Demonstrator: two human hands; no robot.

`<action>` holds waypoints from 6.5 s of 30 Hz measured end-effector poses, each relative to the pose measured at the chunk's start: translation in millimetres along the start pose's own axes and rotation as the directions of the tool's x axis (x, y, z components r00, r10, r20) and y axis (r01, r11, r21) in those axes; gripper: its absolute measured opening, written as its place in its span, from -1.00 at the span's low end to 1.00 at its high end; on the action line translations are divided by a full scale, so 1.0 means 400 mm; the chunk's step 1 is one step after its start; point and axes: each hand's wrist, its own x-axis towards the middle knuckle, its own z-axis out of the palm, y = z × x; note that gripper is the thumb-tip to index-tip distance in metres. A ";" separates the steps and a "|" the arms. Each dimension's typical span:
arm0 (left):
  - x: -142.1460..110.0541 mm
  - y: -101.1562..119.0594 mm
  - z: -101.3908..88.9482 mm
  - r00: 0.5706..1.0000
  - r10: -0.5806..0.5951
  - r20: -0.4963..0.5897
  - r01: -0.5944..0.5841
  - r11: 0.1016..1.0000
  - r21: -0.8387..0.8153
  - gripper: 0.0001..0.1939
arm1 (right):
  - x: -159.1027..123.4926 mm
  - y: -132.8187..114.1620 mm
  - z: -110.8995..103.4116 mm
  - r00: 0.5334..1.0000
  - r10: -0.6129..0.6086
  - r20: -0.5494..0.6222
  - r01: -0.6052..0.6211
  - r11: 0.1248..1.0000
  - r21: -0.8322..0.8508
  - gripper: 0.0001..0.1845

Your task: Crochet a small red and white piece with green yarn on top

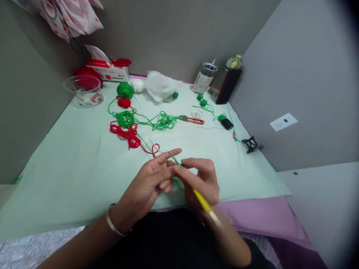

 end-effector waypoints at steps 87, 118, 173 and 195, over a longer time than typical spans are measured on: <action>0.008 -0.002 -0.010 0.985 0.167 -0.049 -0.154 0.969 0.194 -0.61 | 0.051 -0.042 0.002 0.989 0.138 -0.050 -0.108 0.918 0.381 -0.79; 0.005 0.003 -0.013 0.999 0.006 0.054 -0.012 0.994 0.112 -0.49 | 0.062 -0.020 -0.008 0.890 0.444 0.107 -0.399 0.640 0.657 -0.74; 0.013 0.006 0.018 0.974 0.171 -0.152 -0.143 0.974 0.176 -0.53 | 0.066 -0.038 0.001 0.984 0.147 -0.100 -0.110 0.944 0.311 -0.78; 0.014 -0.002 0.023 0.997 -0.004 -0.072 -0.004 0.994 -0.105 -0.44 | 0.046 -0.006 0.032 0.963 0.246 -0.111 -0.155 0.841 0.519 -0.80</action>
